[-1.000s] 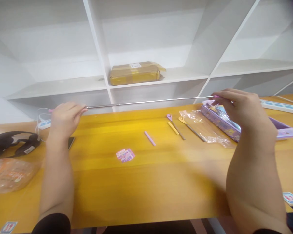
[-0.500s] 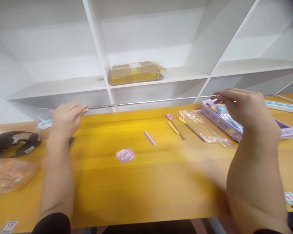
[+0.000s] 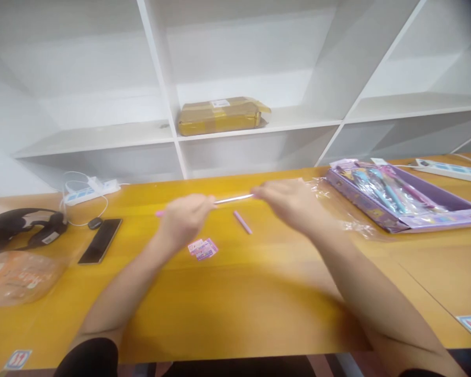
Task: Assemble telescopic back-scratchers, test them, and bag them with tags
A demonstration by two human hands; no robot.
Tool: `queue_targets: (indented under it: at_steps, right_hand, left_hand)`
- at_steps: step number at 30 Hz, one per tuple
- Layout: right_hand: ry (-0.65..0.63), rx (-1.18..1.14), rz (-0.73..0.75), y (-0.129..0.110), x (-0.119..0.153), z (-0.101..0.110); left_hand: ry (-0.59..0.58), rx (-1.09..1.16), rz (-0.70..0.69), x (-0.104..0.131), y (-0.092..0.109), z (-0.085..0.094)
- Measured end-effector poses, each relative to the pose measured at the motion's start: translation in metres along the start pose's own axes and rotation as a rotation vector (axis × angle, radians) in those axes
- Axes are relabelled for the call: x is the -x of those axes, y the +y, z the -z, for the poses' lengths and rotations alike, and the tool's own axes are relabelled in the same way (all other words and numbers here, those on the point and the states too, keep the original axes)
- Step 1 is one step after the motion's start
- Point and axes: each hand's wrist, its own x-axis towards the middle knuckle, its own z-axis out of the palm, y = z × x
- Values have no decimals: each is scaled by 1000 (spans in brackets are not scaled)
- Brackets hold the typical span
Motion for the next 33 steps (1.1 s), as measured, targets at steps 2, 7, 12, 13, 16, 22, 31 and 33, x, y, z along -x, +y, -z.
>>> queue_targets:
  at_steps: [2, 7, 12, 13, 16, 22, 31, 33]
  right_hand:
    - [-50, -1, 30, -33, -10, -17]
    - [-231, -50, 5, -48, -13, -26]
    - [-333, -65, -45, -37, -11, -23]
    - [-349, -68, -54, -37, -11, -23]
    - [-394, -80, -85, -39, -12, -24]
    - [-444, -105, -140, -41, -16, -23]
    - [-447, -157, -191, -40, -17, -12]
    - [-451, -158, -190, -40, -17, -10]
  left_hand:
    - [-26, -5, 8, 0, 26, -10]
    - [-159, 40, 3, 1, 30, -19]
    - [-247, 78, 10, 2, 23, -26]
    - [-259, 85, 14, 2, 23, -28]
    - [-263, 101, 14, 5, 24, -32]
    - [-253, 123, -4, 7, 22, -36]
    - [-232, 133, -12, 6, 28, -31]
    - [-232, 133, -11, 6, 28, -30]
